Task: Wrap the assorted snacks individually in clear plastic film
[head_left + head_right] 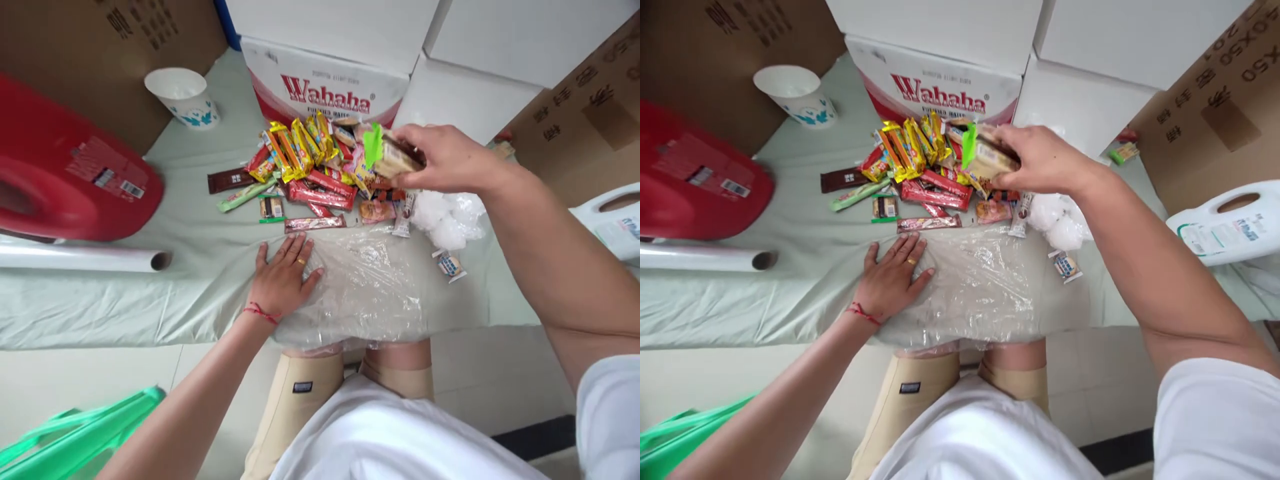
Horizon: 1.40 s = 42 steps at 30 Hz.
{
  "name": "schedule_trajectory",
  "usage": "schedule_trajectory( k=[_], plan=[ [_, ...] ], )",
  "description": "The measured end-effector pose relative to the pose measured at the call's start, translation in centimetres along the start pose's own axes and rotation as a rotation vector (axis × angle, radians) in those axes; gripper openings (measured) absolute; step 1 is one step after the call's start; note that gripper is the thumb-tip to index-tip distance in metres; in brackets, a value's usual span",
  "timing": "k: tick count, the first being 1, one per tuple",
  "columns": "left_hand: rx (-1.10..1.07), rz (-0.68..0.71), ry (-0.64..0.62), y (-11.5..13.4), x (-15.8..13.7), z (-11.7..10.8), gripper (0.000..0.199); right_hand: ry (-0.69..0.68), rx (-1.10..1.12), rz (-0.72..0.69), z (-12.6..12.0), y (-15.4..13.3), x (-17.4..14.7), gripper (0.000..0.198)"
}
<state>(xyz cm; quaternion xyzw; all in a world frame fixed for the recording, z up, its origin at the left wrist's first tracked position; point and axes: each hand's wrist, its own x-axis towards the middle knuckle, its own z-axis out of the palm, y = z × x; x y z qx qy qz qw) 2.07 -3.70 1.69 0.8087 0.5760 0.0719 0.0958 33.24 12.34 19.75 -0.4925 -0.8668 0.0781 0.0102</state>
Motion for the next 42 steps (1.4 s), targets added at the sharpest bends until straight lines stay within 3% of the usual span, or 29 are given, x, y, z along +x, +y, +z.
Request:
schedule_trajectory(
  k=[5, 10, 17, 22, 31, 34, 37, 40, 42],
  plan=[
    [-0.001, -0.023, -0.036, 0.1, 0.1, -0.1, 0.068, -0.264, 0.113, -0.189, 4.4, -8.3, -5.5, 0.052],
    [-0.009, -0.026, -0.057, 0.1, 0.1, -0.2, 0.068, -0.302, 0.003, -0.181, 9.2, -12.0, -7.0, 0.048],
    [-0.013, -0.032, -0.054, -0.1, 0.0, 0.0, 0.066, -0.273, 0.055, -0.053, 13.3, -11.9, -7.5, 0.076],
    [-0.062, -0.045, -0.031, 0.1, 0.0, -0.1, 0.06, -0.28, 0.03, -0.07, 13.5, -11.3, -7.5, 0.054],
    [-0.11, -0.045, -0.034, -1.2, -0.4, -0.8, 0.058, -0.277, 0.017, -0.042, 13.8, -11.4, -7.5, 0.057],
    [-0.123, -0.028, 0.145, -2.2, -2.4, -1.7, 0.055, -0.219, 0.093, -0.039, 13.1, -10.8, -8.6, 0.067],
    [-0.13, 0.1, 0.408, -2.1, -6.3, -2.1, 0.054, -0.002, 0.152, -0.041, 12.5, -10.1, -12.1, 0.065],
    [-0.116, 0.47, 0.356, -1.0, -10.6, -0.9, 0.056, 0.181, 0.163, -0.109, 13.8, -9.5, -18.0, 0.063],
    [-0.065, 0.567, 0.292, -0.4, -12.4, 0.6, 0.053, 0.239, 0.16, -0.22, 16.1, -9.1, -21.8, 0.07]
  ],
)
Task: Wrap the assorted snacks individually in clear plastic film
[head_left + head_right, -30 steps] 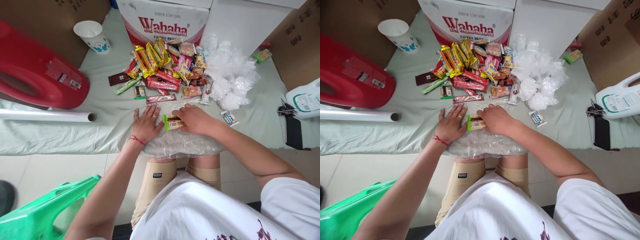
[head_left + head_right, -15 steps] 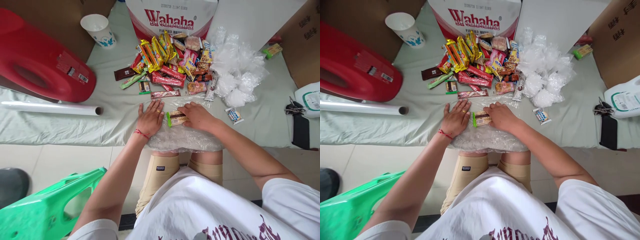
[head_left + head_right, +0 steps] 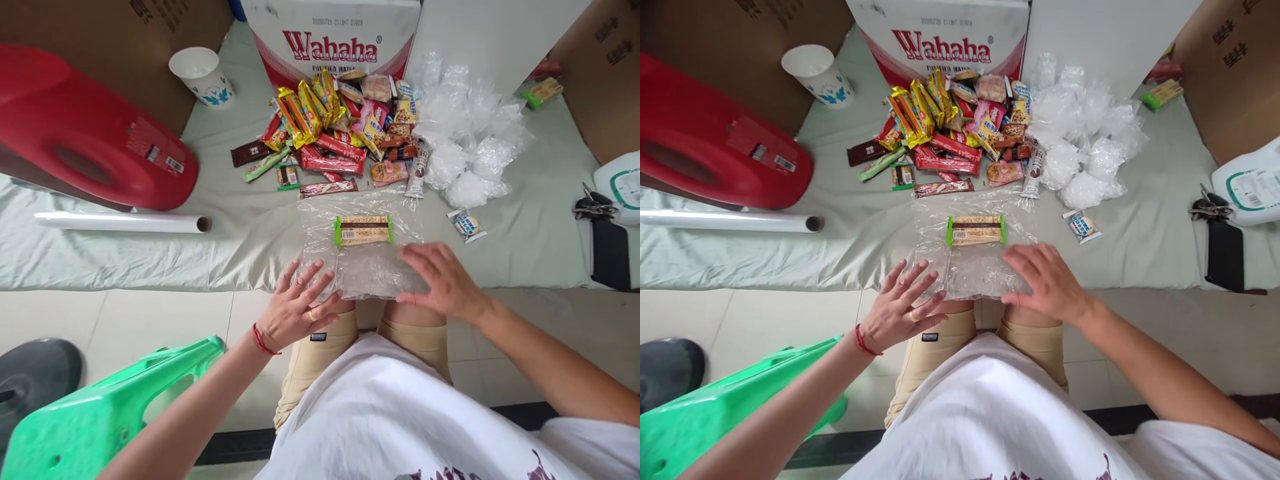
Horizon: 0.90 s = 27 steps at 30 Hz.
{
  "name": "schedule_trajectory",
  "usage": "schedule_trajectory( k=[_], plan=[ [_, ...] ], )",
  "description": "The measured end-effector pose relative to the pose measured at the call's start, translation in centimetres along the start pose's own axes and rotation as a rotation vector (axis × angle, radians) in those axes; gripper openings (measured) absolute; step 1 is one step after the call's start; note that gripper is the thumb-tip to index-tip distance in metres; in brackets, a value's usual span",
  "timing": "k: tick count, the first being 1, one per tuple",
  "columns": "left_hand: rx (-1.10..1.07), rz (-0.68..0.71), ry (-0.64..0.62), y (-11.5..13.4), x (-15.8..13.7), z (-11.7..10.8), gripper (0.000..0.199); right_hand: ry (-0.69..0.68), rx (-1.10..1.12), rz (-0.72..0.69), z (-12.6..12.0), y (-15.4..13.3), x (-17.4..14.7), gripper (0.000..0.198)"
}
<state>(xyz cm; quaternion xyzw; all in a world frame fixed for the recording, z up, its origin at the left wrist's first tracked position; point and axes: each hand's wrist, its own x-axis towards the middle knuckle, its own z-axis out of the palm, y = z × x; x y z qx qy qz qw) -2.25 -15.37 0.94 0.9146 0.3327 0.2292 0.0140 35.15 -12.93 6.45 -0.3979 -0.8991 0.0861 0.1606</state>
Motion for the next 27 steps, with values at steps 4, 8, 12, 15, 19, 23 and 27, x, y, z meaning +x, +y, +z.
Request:
schedule_trajectory(
  k=[4, 8, 12, 15, 19, 23, 27],
  plan=[
    [0.018, -0.092, -0.006, 0.1, -1.7, 1.5, 0.032, 0.054, 0.0, -0.008, 3.9, 0.3, -5.5, 0.041],
    [-0.204, -0.201, 0.045, -1.2, -1.4, 0.3, 0.018, 0.152, 0.203, 0.088, 4.5, 1.3, -5.6, 0.024],
    [-0.404, -0.516, -0.008, -2.5, 1.0, -2.2, 0.02, 0.009, 0.442, 0.203, 1.2, 2.9, -2.4, 0.025],
    [-0.377, -0.828, -0.08, -4.3, 4.2, -3.2, 0.029, -0.037, 0.517, 0.364, -1.3, 5.0, 1.4, 0.032],
    [-0.307, -0.966, -0.113, -7.7, 9.0, -2.1, 0.021, -0.104, 0.385, 0.518, -2.5, 8.8, 6.3, 0.032],
    [-0.184, -0.941, -0.065, -9.8, 11.4, -0.2, 0.018, -0.184, -0.05, 0.522, -2.5, 11.2, 10.1, 0.032],
    [0.061, -0.867, 0.254, -8.5, 10.7, -0.9, 0.033, -0.106, -0.133, 0.308, -1.9, 10.2, 14.6, 0.034]
  ],
)
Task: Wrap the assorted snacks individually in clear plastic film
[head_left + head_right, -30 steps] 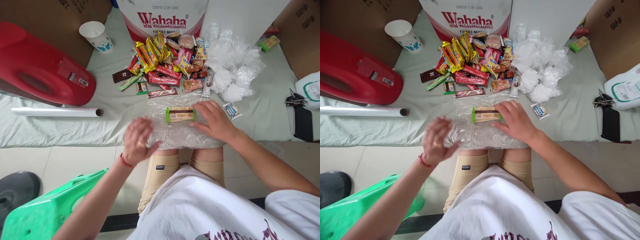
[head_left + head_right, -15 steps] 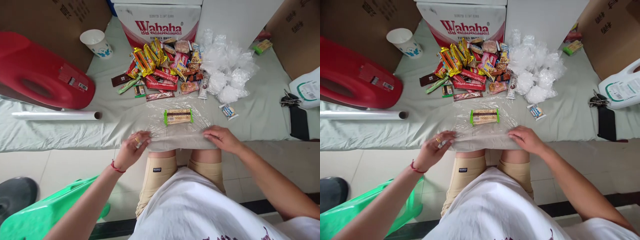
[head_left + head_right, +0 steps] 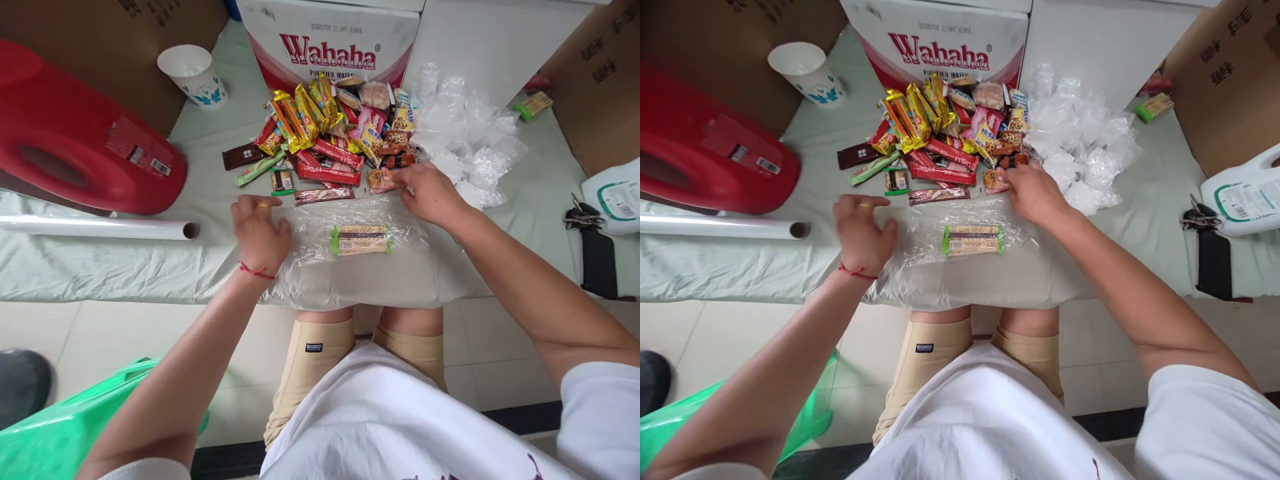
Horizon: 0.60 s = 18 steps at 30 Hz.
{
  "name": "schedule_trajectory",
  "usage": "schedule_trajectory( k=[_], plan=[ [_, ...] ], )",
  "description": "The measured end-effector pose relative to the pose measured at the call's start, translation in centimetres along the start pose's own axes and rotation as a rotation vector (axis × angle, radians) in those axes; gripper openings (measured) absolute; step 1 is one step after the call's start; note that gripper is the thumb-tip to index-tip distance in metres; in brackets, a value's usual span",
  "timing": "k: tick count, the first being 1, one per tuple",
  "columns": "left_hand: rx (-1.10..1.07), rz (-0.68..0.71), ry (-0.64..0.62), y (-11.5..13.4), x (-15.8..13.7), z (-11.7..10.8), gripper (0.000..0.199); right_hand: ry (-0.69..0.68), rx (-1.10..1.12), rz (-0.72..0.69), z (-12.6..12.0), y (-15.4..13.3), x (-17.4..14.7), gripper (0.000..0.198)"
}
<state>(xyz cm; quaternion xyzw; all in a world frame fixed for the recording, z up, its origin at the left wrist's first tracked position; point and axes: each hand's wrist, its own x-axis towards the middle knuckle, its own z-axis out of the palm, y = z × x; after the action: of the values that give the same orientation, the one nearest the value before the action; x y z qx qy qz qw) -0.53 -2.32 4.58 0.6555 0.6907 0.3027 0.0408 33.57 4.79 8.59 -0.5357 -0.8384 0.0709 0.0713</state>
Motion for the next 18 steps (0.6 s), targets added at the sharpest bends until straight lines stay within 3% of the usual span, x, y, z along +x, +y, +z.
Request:
schedule_trajectory(
  k=[2, 3, 5, 6, 11, 14, 18],
  plan=[
    [-0.025, 0.185, 0.22, 1.0, -1.8, -1.2, 0.028, -0.106, 0.022, -0.089, 0.6, -1.9, 2.2, 0.03],
    [-0.07, 0.319, 0.267, 1.7, -2.7, -1.6, 0.028, -0.169, 0.024, -0.121, 1.1, -2.8, 3.2, 0.029],
    [-0.14, 0.566, 0.122, 3.3, -4.6, -1.7, 0.032, -0.261, 0.015, -0.151, 2.2, -4.2, 4.8, 0.03],
    [-0.114, 0.618, 0.027, 4.1, -5.3, -1.4, 0.035, -0.287, 0.018, -0.148, 2.8, -4.6, 5.5, 0.032],
    [0.119, 0.546, -0.33, 6.3, -6.6, 1.6, 0.043, -0.37, 0.123, -0.132, 3.3, -4.5, 7.4, 0.021],
    [0.18, 0.483, -0.423, 6.8, -6.3, 2.0, 0.044, -0.306, 0.175, -0.272, 1.8, -4.5, 6.9, 0.015],
    [0.206, 0.391, -0.506, 7.6, -6.0, 1.4, 0.047, -0.293, 0.22, -0.51, 0.5, -6.0, 2.6, 0.016]
  ],
)
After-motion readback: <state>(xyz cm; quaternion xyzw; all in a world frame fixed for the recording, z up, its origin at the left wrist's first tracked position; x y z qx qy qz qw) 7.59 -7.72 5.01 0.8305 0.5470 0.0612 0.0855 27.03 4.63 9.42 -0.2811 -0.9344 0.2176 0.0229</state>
